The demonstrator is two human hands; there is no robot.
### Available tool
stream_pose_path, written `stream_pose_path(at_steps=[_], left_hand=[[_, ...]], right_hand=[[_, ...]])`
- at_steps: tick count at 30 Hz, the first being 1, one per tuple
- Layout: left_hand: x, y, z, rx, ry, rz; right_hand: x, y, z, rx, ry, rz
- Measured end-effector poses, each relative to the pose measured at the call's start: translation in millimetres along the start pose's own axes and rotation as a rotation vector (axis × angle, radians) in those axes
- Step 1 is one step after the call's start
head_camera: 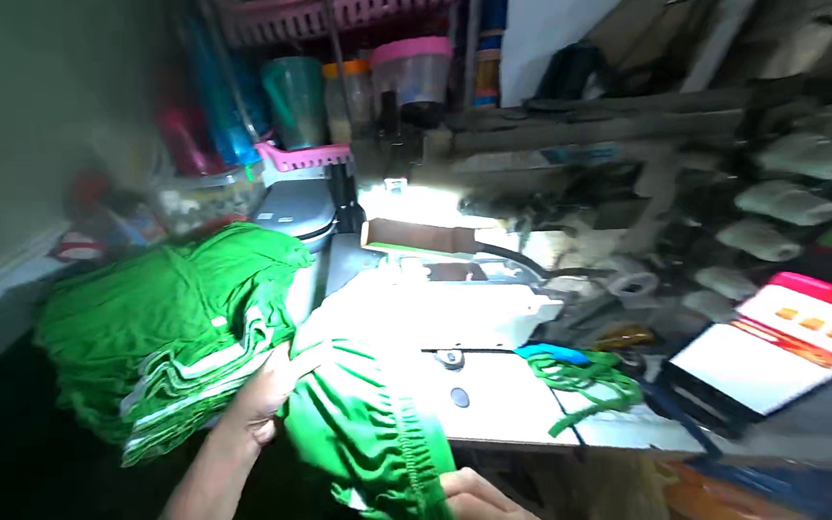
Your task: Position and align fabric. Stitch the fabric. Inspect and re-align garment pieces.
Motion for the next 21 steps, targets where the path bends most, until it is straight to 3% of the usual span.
stream_pose_path(at_steps=[2,7,12,16,19,21], left_hand=[[-11,6,-7,0.005,0.064,-0.156],[-29,-5,-57,-0.058,0.168,-1.026],[-53,0,-79,-0.047,0.148,-1.067],[-70,9,-87,-0.038,0.181,-1.132],[-63,5,-87,-0.092,0.358,-1.24],[-53,6,-69,0.011,0.474,-1.241]], right_hand=[[-15,-2,-7,-0.021,0.026,0.036],[-34,-11,-22,-0.101,0.166,0.116],[-65,-16,-50,-0.235,0.262,0.131],[-75,-30,-83,-0.241,0.408,0.2],[-80,-40,-103,-0.243,0.407,0.163],[-78,-47,-111,-0.243,0.374,0.133]])
Point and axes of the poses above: each hand's wrist, its own z-axis away from the middle knuckle, its own y-axis out of the palm, x = y × z, the point moved 2 cm from there along -z, towards the middle knuckle, and after that the axes turned 15 degrees about x, right-handed, at the moved point
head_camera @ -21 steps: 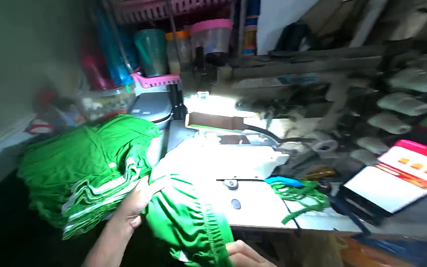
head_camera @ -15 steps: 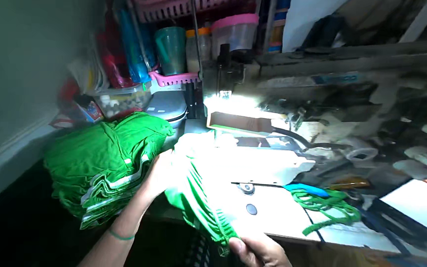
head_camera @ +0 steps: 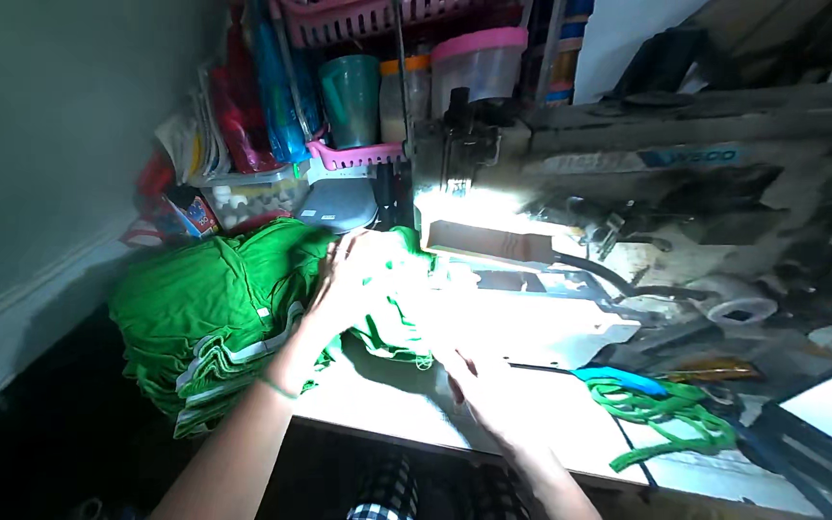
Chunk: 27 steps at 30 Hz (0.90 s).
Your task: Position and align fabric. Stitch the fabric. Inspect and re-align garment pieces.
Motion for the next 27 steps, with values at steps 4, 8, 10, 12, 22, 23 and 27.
stream_pose_path(at_steps=[4,8,10,12,22,23,27], left_hand=[[-25,43,25,0.019,0.391,-0.453],[-25,45,45,-0.087,0.444,-0.63],[-22,35,49,-0.086,0.418,-0.663],[-20,23,47,-0.118,0.388,-0.677],[-13,0,3,0.005,0.0,-0.821],[-11,0,1,0.005,-0.013,-0.803],[-2,0,-6,0.067,-0.078,-0.698]], right_hand=[[10,-3,11,0.075,-0.064,-0.034],[18,1,65,0.136,-0.162,-0.054],[21,-2,86,0.154,-0.147,-0.105],[20,-1,95,0.161,-0.142,-0.161],[-7,0,37,0.049,0.054,-0.084],[-9,-2,31,0.045,0.074,-0.055],[-9,-7,12,0.068,0.084,-0.104]])
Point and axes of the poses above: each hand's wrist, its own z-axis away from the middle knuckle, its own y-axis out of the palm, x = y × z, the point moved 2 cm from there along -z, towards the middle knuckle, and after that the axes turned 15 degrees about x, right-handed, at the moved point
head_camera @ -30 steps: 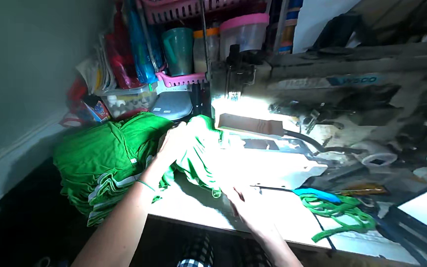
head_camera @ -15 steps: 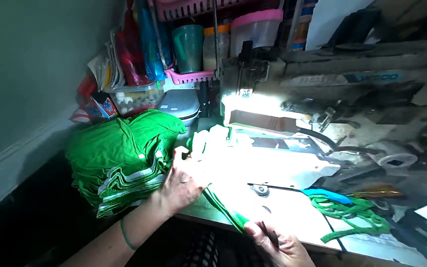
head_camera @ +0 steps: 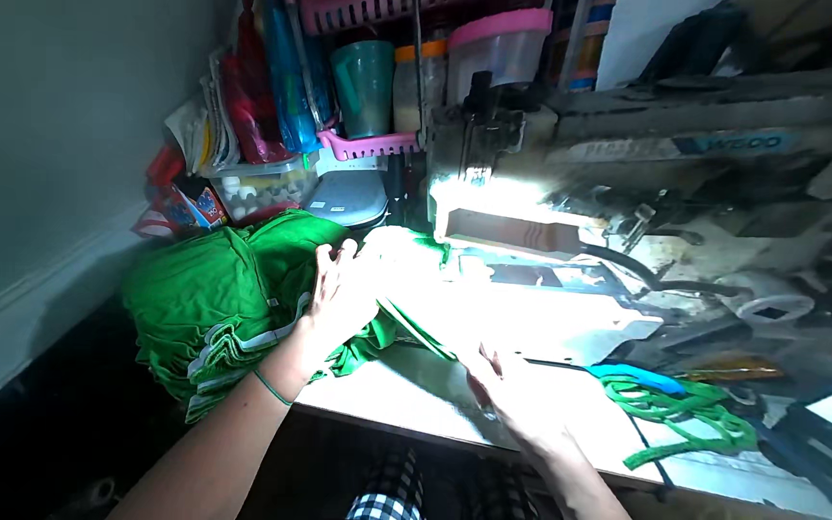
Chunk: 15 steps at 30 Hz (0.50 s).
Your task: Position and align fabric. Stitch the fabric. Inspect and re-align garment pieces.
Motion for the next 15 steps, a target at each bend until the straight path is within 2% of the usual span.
stream_pose_path(at_steps=[3,5,7,9,12,13,15], left_hand=[[3,-7,-2,0.098,-0.02,0.119],[2,-14,-4,0.143,-0.003,0.125],[-3,-26,-2,0.188,0.087,0.124],[-15,-34,-3,0.217,0.211,0.157],[-28,-29,-24,0.253,0.371,0.223],[-31,-30,-32,0.324,0.347,0.228],[-38,-37,-48,0.399,0.197,0.238]], right_hand=[[3,0,-3,-0.049,-0.011,-0.173],[4,7,8,-0.197,0.022,-0.248],[-8,19,19,-0.389,0.033,-0.361],[-27,29,25,-0.476,0.032,-0.478],[-37,30,27,-0.45,0.041,-0.559],[-37,29,28,-0.425,0.052,-0.536],[-35,26,28,-0.376,0.073,-0.512]])
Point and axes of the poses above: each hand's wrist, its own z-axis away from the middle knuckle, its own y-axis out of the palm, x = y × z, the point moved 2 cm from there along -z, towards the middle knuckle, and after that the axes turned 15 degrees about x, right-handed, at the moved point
